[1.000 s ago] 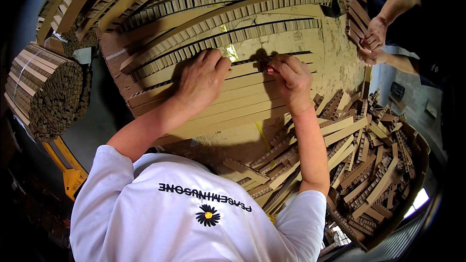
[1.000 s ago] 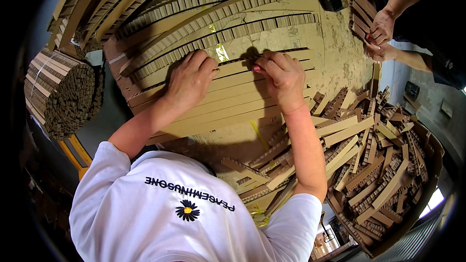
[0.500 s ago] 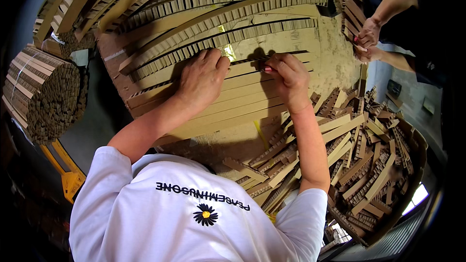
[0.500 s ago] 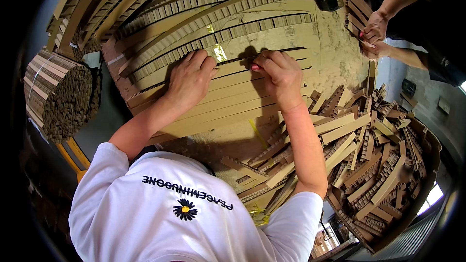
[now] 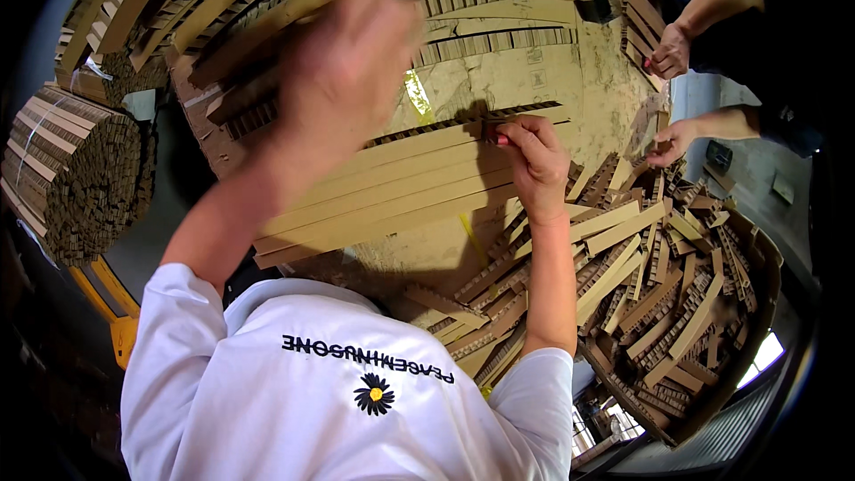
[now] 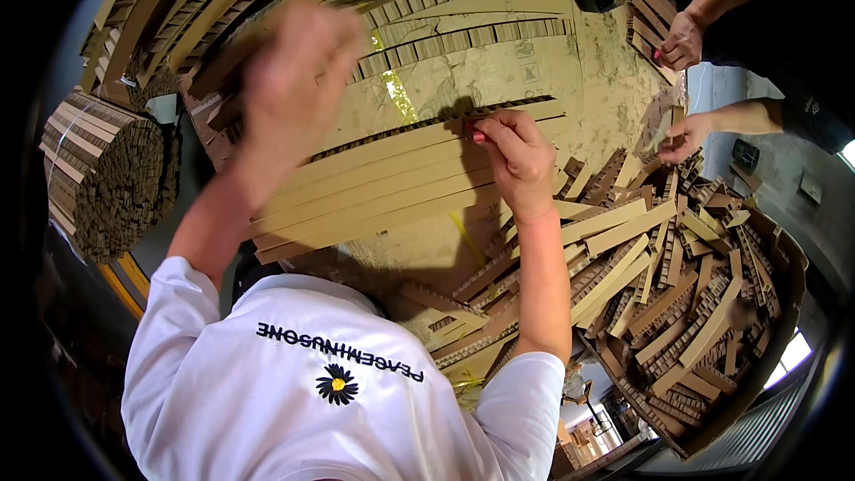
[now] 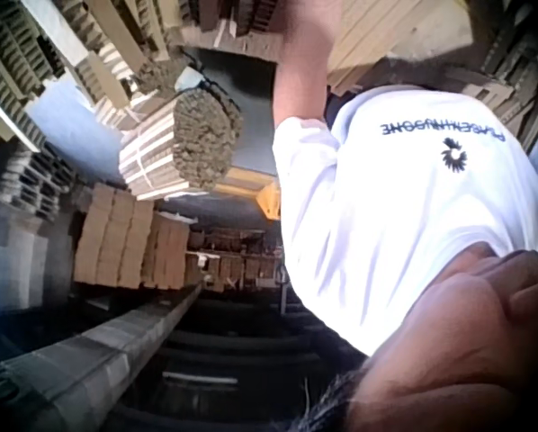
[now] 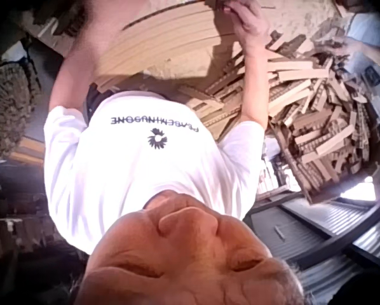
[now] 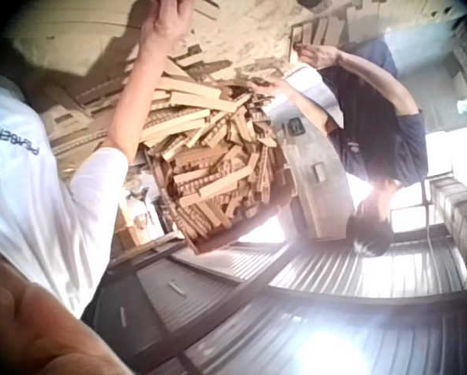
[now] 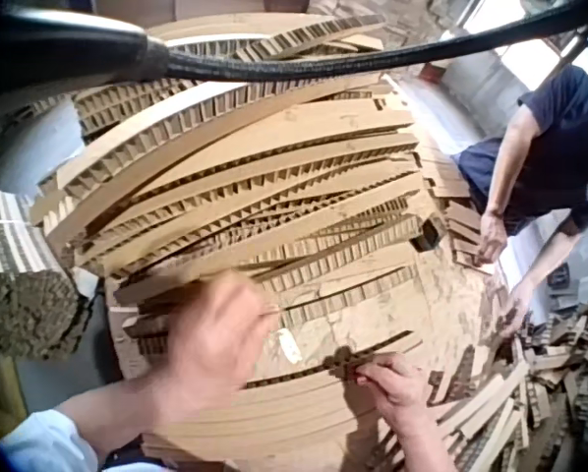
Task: The person sorts and stacks corrugated cardboard strips on a table, then uses a yellow strap to bundle the stack. Another person works nearby with similar materials.
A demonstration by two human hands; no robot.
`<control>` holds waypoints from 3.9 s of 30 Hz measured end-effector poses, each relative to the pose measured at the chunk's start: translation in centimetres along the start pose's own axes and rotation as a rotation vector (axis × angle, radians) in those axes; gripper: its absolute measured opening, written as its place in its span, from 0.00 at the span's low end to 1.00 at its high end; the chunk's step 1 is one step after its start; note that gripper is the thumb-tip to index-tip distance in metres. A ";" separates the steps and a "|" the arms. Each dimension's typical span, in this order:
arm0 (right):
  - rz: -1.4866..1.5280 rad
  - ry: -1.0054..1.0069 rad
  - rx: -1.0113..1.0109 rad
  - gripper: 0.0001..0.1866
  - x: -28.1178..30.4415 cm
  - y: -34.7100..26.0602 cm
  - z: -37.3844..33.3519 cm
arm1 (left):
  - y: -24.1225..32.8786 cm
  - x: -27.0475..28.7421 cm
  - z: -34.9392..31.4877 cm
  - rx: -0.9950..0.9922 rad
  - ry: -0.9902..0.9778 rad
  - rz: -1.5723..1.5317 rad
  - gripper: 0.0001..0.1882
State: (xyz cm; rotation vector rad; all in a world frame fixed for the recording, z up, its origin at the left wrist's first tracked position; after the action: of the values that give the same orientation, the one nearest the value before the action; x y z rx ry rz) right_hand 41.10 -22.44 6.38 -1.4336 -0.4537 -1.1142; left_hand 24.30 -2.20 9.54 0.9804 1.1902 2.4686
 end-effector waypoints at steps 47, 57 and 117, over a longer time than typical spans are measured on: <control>-0.172 0.081 0.074 0.06 -0.2 -0.6 -0.9 | -2.1 -6.5 -11.2 0.105 -0.355 0.061 0.05; 0.236 0.238 -0.112 0.09 2.8 -0.8 -1.0 | -3.1 -6.6 -10.4 0.294 -0.385 -0.094 0.06; -0.180 -0.037 0.151 0.06 0.5 -0.7 -2.3 | -1.4 -5.3 -12.6 0.256 -0.461 -0.081 0.10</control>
State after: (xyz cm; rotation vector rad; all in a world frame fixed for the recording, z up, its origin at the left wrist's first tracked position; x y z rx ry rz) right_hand 39.98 -24.53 6.78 -1.3013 -0.6898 -1.1722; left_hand 19.90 -11.39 0.36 1.4379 1.3605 1.9071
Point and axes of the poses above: each hand's wrist, its own z-axis towards the middle knuckle, its own x-axis out of the back of the hand, y = z × x, the point moved 6 cm from there along z, towards the middle knuckle, and after that the axes turned 7 degrees about -z, right-handed, at the moved point
